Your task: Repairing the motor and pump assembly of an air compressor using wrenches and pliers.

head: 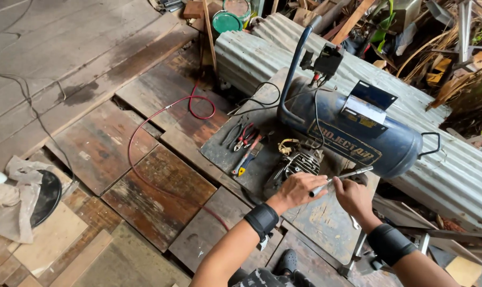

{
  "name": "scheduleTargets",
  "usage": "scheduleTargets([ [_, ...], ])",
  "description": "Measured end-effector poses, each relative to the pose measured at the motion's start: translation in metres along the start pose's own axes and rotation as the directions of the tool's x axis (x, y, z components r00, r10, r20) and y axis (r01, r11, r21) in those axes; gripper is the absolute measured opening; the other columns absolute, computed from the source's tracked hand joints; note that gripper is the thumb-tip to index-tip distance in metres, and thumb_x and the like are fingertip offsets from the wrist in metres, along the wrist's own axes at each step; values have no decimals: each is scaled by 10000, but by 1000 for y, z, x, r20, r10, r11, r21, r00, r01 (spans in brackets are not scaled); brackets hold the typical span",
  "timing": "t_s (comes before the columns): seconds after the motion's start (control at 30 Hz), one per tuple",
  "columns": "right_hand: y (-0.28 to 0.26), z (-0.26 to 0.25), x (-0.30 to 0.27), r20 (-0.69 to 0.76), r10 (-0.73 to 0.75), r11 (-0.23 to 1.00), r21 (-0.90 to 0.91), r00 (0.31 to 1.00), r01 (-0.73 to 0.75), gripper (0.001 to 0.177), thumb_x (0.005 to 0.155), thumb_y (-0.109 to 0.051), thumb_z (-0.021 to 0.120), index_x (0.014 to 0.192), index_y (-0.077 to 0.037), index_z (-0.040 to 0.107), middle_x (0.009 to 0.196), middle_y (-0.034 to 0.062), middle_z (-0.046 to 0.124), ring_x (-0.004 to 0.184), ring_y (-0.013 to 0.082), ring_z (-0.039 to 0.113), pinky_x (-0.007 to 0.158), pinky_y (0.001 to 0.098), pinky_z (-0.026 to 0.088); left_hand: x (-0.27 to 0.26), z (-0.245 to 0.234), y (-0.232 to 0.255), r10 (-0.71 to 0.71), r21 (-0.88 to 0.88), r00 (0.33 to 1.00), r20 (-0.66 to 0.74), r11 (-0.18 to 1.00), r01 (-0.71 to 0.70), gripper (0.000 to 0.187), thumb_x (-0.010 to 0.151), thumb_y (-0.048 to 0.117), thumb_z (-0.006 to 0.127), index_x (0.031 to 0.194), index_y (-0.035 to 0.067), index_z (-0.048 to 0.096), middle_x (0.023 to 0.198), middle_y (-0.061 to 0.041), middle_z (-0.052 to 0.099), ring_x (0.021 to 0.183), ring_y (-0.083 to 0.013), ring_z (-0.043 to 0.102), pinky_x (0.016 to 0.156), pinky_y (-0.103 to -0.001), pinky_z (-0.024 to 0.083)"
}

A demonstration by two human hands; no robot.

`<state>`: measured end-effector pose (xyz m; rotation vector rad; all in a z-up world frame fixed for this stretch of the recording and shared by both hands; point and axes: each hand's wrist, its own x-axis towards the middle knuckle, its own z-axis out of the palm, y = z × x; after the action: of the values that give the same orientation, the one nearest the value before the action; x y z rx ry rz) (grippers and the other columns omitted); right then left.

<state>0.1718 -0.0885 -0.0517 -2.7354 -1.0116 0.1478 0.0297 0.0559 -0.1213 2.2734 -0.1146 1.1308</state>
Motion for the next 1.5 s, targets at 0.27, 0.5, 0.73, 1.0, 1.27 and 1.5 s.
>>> scheduleTargets([
  [0.27, 52, 71, 59, 94, -127, 909, 410, 987, 77, 376, 1025, -282, 539, 973, 66, 671, 739, 162, 687, 613, 289, 662, 567, 384, 568, 0, 2, 15, 73, 34, 994, 81, 997, -76, 424, 881, 358, 754, 1161, 39, 746, 1302, -162, 703, 1215, -302, 665, 1036, -405, 534],
  [0.5, 81, 77, 59, 493, 306, 593, 571, 814, -568, 484, 1105, -329, 426, 937, 77, 629, 705, 156, 629, 580, 273, 588, 502, 402, 504, -11, -13, -22, -302, 241, 934, 190, 937, 254, 938, 726, 381, 840, 1512, 27, 470, 1603, -261, 327, 1501, -436, 280, 1215, -530, 254],
  [0.73, 137, 138, 61, 65, -1, 933, 360, 998, -22, 514, 1149, -384, 458, 924, 27, 667, 659, 155, 542, 511, 290, 480, 474, 407, 363, -11, -2, -16, -471, 225, 847, 246, 878, 423, 1095, 724, 393, 846, 1580, 37, 262, 1666, -229, 134, 1524, -474, 139, 1234, -550, 190],
  [1.0, 1, 18, 12, 153, -588, 782, -145, 795, 606, 137, 984, -217, 545, 1008, -86, 575, 683, 103, 618, 623, 321, 645, 589, 451, 509, -11, -17, -7, -400, 239, 891, 215, 906, 349, 1043, 735, 272, 824, 1599, 18, 297, 1677, -227, 209, 1520, -466, 245, 1233, -508, 270],
  [1.27, -6, 8, 28, 32, -776, 626, -68, 629, 776, 124, 911, -213, 595, 904, -90, 586, 689, 101, 650, 660, 333, 664, 650, 493, 521, -18, -10, -20, -380, 253, 905, 193, 910, 329, 1025, 745, 276, 824, 1602, 68, 301, 1684, -208, 221, 1515, -471, 266, 1217, -500, 311],
  [1.5, 5, 35, 30, 40, -307, 950, 77, 951, 303, 253, 996, -308, 554, 947, -91, 674, 698, 172, 680, 644, 410, 667, 604, 524, 520, -14, -12, -20, -434, 272, 863, 258, 890, 367, 1066, 736, 255, 822, 1616, 92, 243, 1699, -206, 160, 1530, -467, 211, 1198, -502, 299],
])
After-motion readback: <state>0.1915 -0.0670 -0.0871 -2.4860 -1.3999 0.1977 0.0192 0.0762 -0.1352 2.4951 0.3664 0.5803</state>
